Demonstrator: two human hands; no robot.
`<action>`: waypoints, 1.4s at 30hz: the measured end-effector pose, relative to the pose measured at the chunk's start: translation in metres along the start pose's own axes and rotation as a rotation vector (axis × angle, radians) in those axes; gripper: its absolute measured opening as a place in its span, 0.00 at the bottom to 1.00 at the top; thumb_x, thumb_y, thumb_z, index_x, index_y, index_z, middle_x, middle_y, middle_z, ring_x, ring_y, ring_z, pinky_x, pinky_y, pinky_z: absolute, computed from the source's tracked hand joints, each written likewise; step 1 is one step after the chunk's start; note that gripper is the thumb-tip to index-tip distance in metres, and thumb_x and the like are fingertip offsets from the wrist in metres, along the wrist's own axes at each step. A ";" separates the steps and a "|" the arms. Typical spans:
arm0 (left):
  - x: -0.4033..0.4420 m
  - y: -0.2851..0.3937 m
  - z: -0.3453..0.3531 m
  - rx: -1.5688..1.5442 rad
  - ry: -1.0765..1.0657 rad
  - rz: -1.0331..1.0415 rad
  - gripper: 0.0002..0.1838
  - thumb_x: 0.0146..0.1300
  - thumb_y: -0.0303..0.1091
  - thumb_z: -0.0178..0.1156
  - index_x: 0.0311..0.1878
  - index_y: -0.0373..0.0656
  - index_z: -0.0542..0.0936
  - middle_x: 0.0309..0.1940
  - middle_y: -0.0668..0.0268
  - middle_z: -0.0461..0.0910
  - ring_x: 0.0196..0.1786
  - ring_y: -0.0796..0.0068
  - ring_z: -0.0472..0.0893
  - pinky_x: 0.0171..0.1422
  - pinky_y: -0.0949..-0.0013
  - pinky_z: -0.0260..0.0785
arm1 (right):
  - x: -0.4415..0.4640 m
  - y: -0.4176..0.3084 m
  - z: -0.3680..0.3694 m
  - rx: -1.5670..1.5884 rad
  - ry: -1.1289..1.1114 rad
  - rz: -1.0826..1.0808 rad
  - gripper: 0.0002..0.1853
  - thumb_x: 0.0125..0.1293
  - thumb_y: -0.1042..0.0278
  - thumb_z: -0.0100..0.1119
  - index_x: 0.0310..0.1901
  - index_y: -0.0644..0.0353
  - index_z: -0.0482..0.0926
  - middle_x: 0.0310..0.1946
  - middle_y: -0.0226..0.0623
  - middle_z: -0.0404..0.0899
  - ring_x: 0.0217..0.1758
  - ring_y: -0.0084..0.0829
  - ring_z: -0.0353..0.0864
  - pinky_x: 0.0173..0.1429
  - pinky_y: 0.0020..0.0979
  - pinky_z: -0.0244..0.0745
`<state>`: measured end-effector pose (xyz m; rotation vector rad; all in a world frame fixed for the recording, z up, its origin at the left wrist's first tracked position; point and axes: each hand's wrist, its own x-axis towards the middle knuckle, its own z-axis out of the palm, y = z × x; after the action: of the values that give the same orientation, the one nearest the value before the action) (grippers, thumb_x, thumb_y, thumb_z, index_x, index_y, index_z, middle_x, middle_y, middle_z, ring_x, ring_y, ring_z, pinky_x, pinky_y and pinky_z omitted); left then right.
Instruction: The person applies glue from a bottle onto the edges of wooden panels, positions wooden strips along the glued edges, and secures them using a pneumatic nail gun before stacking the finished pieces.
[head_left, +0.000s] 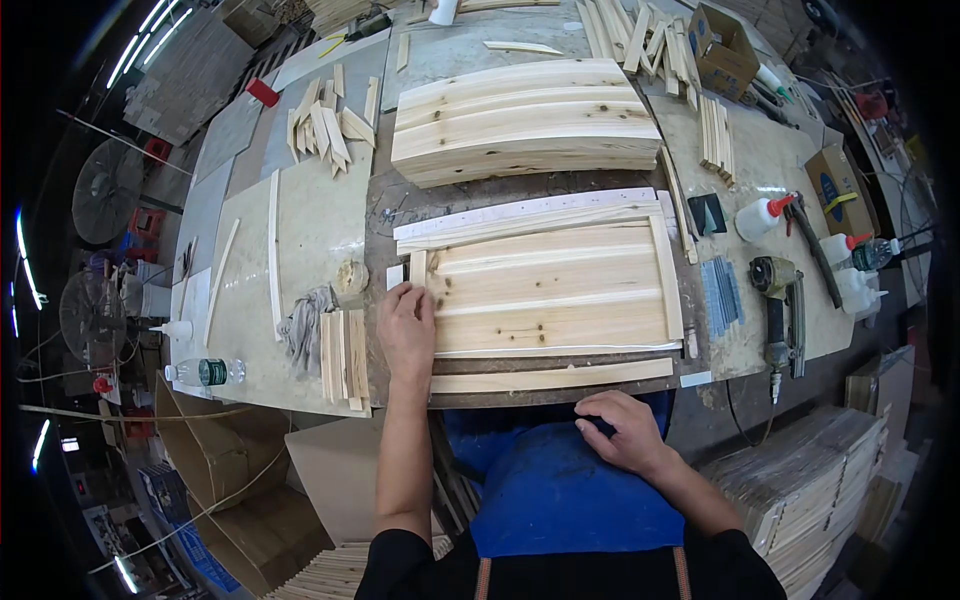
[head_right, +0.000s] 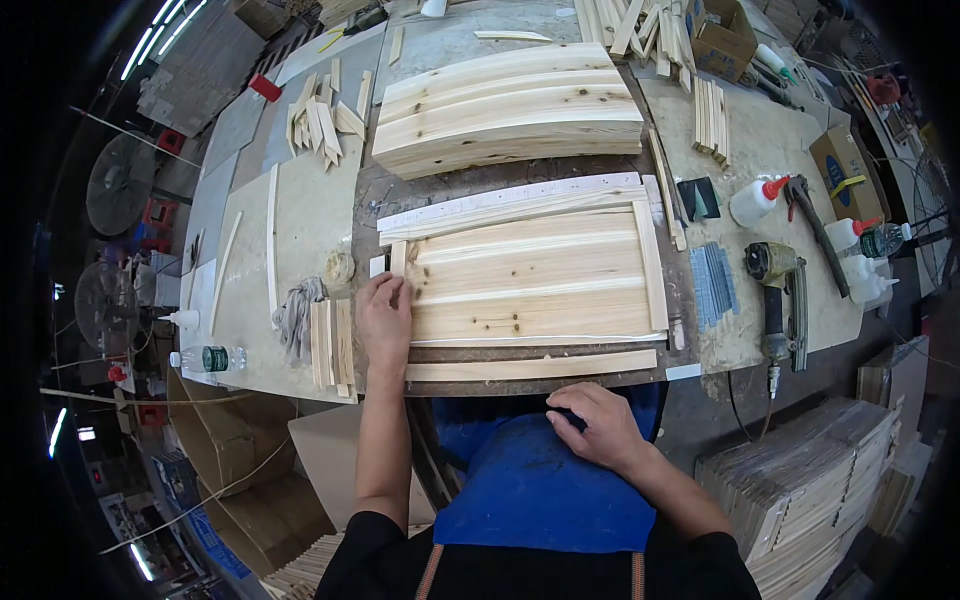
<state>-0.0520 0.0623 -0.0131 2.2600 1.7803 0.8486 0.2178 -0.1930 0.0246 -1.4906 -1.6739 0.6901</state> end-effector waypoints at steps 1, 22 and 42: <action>-0.002 0.003 -0.003 0.020 0.004 0.018 0.13 0.67 0.35 0.76 0.52 0.41 0.92 0.57 0.57 0.88 0.59 0.52 0.85 0.67 0.55 0.77 | -0.003 0.000 -0.002 -0.023 0.030 0.018 0.12 0.65 0.71 0.78 0.49 0.58 0.87 0.46 0.41 0.91 0.49 0.43 0.92 0.53 0.39 0.89; -0.120 0.043 -0.010 -0.282 -0.254 0.593 0.17 0.58 0.29 0.80 0.51 0.45 0.91 0.53 0.61 0.86 0.58 0.52 0.82 0.65 0.52 0.77 | -0.050 0.046 -0.045 -0.487 0.479 0.289 0.14 0.65 0.75 0.74 0.52 0.59 0.87 0.48 0.42 0.86 0.51 0.48 0.85 0.55 0.43 0.83; -0.081 0.061 0.003 -0.322 -0.291 0.639 0.15 0.59 0.25 0.78 0.50 0.42 0.91 0.50 0.59 0.87 0.54 0.52 0.83 0.61 0.53 0.78 | -0.030 0.063 -0.060 -0.574 0.535 0.234 0.11 0.67 0.75 0.73 0.51 0.61 0.88 0.44 0.42 0.84 0.48 0.47 0.84 0.52 0.43 0.83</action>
<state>-0.0098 -0.0300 -0.0165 2.5707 0.7341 0.7618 0.3027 -0.2177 0.0010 -2.0663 -1.3370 -0.1120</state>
